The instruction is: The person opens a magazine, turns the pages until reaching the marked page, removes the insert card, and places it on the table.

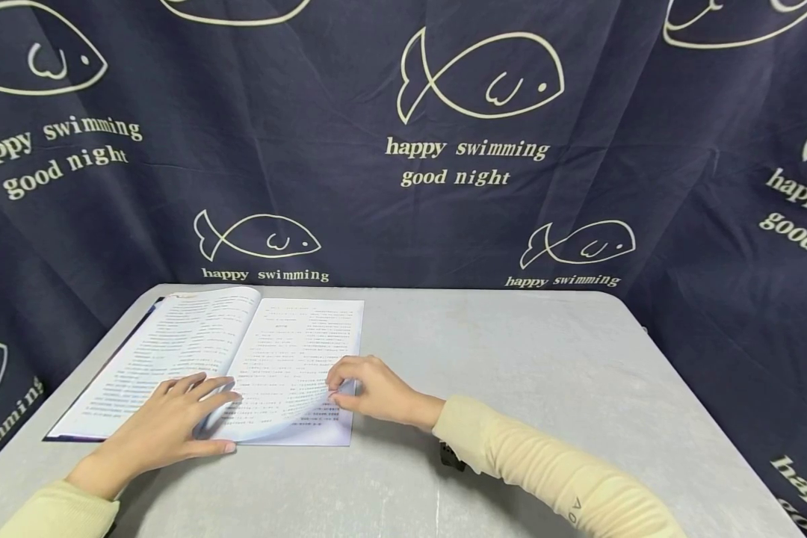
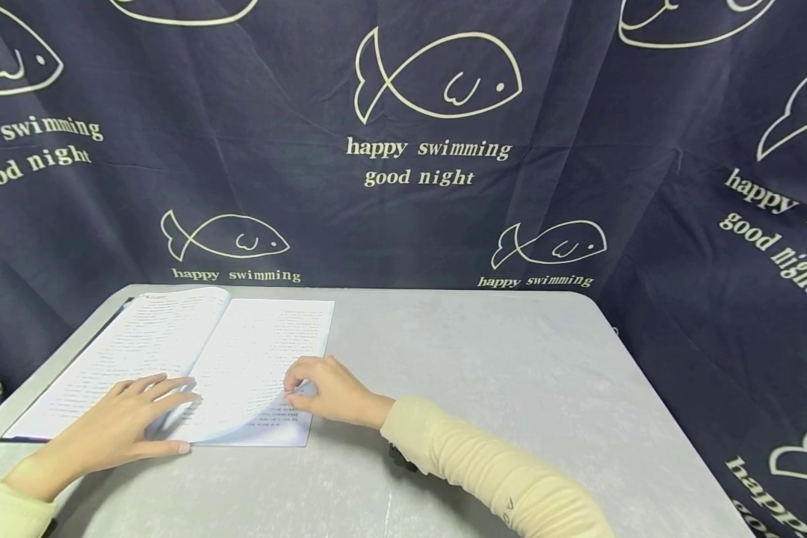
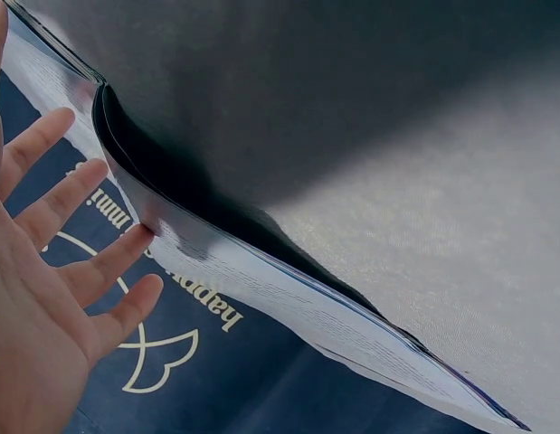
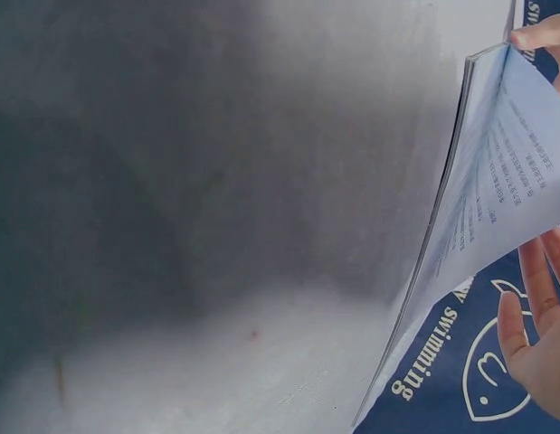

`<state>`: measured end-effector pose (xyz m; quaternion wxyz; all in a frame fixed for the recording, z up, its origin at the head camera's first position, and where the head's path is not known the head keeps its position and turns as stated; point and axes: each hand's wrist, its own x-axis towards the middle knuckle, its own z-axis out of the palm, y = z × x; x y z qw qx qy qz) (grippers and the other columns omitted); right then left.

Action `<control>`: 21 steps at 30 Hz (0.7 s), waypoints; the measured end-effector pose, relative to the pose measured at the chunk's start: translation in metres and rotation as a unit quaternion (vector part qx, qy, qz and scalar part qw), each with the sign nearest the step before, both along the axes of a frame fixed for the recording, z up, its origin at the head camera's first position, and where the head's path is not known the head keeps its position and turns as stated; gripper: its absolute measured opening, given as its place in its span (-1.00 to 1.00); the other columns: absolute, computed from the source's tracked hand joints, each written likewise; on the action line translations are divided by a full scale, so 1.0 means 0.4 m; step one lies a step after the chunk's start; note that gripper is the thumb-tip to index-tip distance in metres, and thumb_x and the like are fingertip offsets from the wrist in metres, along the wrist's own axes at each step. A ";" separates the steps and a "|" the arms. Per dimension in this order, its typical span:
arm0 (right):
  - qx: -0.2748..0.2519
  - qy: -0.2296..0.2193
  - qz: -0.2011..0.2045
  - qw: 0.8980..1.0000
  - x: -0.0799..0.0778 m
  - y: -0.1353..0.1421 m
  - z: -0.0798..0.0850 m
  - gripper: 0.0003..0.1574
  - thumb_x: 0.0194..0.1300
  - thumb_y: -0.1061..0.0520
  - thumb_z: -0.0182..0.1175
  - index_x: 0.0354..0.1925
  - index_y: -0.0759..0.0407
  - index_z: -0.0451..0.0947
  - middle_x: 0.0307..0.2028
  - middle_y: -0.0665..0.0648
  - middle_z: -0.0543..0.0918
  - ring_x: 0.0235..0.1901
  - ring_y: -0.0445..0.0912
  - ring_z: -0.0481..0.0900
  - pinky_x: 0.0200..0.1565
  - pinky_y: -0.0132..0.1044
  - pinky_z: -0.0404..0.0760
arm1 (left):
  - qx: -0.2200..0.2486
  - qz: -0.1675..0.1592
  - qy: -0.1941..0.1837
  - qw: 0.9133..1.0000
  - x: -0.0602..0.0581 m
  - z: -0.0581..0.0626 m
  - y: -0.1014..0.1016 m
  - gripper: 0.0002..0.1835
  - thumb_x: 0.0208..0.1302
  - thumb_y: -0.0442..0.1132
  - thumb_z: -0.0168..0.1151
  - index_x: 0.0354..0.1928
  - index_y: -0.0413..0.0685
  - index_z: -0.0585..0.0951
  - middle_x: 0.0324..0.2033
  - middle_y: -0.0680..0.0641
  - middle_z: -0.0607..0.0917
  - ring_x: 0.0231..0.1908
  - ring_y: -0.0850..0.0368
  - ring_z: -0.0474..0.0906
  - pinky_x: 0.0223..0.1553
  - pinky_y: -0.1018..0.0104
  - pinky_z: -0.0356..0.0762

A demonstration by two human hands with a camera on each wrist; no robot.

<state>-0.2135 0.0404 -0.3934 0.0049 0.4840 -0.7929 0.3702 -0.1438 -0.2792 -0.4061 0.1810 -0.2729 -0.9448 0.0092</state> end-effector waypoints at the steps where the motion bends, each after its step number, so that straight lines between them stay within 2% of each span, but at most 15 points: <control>1: -0.004 -0.004 -0.003 1.000 0.000 0.000 0.000 -0.92 0.08 0.24 0.26 -0.37 0.18 0.57 -0.21 0.14 0.66 -0.14 -0.17 0.58 0.00 -0.42 0.46 | -0.001 0.001 0.000 1.000 0.000 0.000 0.001 -0.28 -0.25 0.47 0.20 -0.08 0.19 0.58 -0.03 -0.01 0.58 -0.07 -0.17 0.49 -0.19 -0.13 0.35; 15: -0.039 -0.025 -0.028 0.999 0.007 -0.006 0.010 -0.92 0.09 0.26 0.24 -0.37 0.19 0.53 -0.20 0.15 0.65 -0.11 -0.15 0.57 0.02 -0.41 0.45 | 0.001 0.017 -0.008 1.000 0.002 0.004 0.007 -0.38 -0.16 0.41 0.21 -0.13 0.17 0.61 -0.07 -0.01 0.61 -0.07 -0.17 0.51 -0.17 -0.12 0.36; 21: -0.048 -0.015 -0.034 0.998 0.008 -0.009 0.011 -0.94 0.10 0.25 0.24 -0.38 0.18 0.54 -0.22 0.12 0.65 -0.12 -0.17 0.57 0.01 -0.41 0.46 | -0.002 0.023 -0.015 1.000 0.004 0.002 0.007 -0.47 -0.08 0.34 0.21 -0.14 0.18 0.62 -0.06 0.01 0.61 -0.05 -0.17 0.50 -0.14 -0.12 0.35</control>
